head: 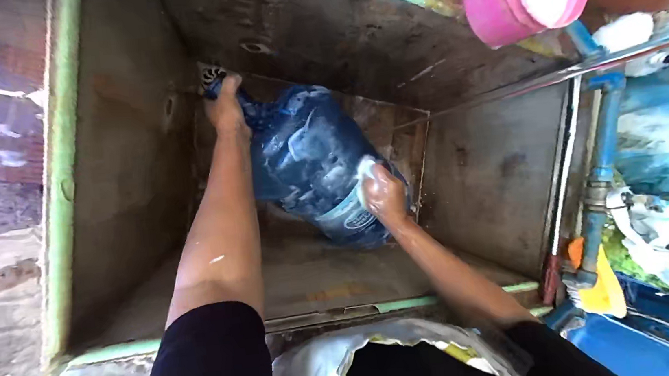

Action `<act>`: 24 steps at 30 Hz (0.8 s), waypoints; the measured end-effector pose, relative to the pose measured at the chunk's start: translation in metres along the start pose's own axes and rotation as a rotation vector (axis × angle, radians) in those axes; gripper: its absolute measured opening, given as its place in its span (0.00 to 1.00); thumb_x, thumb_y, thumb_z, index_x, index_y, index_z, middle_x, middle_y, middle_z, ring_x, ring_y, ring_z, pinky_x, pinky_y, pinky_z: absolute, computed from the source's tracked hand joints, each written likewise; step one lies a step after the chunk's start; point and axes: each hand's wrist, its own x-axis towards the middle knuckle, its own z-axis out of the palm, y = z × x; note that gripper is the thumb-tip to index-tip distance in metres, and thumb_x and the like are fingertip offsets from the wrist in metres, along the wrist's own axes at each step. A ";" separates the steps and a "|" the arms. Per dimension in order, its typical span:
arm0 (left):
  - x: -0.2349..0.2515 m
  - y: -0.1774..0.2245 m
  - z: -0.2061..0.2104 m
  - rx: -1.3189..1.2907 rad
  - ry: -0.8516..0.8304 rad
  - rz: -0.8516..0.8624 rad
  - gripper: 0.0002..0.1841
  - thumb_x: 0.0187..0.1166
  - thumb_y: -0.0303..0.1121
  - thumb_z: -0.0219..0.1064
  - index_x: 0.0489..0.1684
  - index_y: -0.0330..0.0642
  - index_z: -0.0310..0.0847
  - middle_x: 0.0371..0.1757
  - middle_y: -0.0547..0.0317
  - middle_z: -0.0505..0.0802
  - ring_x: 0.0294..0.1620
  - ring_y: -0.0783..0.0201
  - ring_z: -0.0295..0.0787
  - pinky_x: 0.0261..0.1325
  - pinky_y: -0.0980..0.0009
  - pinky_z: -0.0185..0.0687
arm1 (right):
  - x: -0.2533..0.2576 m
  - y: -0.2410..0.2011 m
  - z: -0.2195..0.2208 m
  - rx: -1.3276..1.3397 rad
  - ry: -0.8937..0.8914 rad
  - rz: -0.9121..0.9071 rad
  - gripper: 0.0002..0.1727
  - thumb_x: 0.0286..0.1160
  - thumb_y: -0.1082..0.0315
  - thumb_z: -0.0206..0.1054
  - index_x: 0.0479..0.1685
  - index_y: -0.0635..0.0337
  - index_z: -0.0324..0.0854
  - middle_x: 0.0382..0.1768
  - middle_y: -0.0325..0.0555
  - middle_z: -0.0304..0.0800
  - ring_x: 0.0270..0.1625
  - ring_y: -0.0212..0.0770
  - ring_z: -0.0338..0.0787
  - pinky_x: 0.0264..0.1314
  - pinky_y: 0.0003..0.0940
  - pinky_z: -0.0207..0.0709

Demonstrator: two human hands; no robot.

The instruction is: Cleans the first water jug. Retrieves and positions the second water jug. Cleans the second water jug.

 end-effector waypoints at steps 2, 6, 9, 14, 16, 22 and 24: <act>-0.005 0.006 0.005 -0.048 -0.097 0.038 0.36 0.73 0.43 0.73 0.80 0.39 0.66 0.64 0.46 0.85 0.60 0.57 0.85 0.60 0.56 0.84 | 0.041 -0.018 0.001 0.009 0.036 -0.020 0.17 0.76 0.71 0.66 0.59 0.74 0.85 0.48 0.68 0.94 0.50 0.66 0.95 0.54 0.65 0.85; -0.018 0.001 -0.002 -0.160 -0.530 0.188 0.13 0.78 0.37 0.57 0.55 0.42 0.73 0.41 0.58 0.92 0.43 0.63 0.91 0.50 0.64 0.89 | 0.111 0.050 -0.004 0.041 -0.206 0.388 0.24 0.90 0.61 0.56 0.75 0.70 0.77 0.68 0.75 0.83 0.74 0.72 0.80 0.77 0.72 0.67; 0.007 0.008 0.005 -0.084 -0.351 0.104 0.24 0.87 0.49 0.59 0.71 0.41 0.72 0.53 0.53 0.90 0.52 0.61 0.89 0.57 0.60 0.87 | 0.058 0.031 0.007 0.121 -0.033 0.242 0.23 0.90 0.60 0.57 0.69 0.72 0.79 0.63 0.71 0.85 0.65 0.66 0.87 0.69 0.66 0.77; -0.014 0.019 0.023 -0.079 -0.395 0.149 0.24 0.76 0.41 0.66 0.68 0.39 0.72 0.48 0.54 0.90 0.46 0.63 0.89 0.50 0.61 0.89 | 0.055 -0.035 0.002 0.152 0.294 -0.254 0.13 0.77 0.70 0.64 0.43 0.78 0.85 0.47 0.71 0.86 0.47 0.61 0.90 0.49 0.52 0.86; -0.038 0.022 0.021 -0.095 -0.669 0.229 0.22 0.73 0.38 0.64 0.62 0.38 0.71 0.42 0.58 0.92 0.42 0.65 0.91 0.49 0.64 0.89 | 0.109 -0.040 -0.033 0.171 0.167 -0.207 0.16 0.80 0.66 0.65 0.48 0.75 0.87 0.51 0.69 0.86 0.55 0.60 0.88 0.60 0.53 0.82; -0.066 0.033 0.035 -0.007 -0.639 0.242 0.27 0.77 0.43 0.67 0.70 0.36 0.71 0.52 0.53 0.91 0.50 0.63 0.90 0.57 0.63 0.88 | 0.145 -0.039 -0.060 0.339 -0.102 -0.165 0.14 0.77 0.70 0.66 0.55 0.69 0.89 0.62 0.65 0.84 0.68 0.54 0.82 0.75 0.48 0.74; -0.059 0.030 0.041 -0.022 -0.395 0.200 0.35 0.76 0.45 0.72 0.79 0.36 0.66 0.60 0.47 0.88 0.56 0.59 0.89 0.60 0.60 0.87 | 0.116 -0.055 -0.047 0.347 -0.045 -0.388 0.13 0.69 0.70 0.70 0.47 0.66 0.93 0.56 0.64 0.85 0.65 0.57 0.82 0.71 0.51 0.74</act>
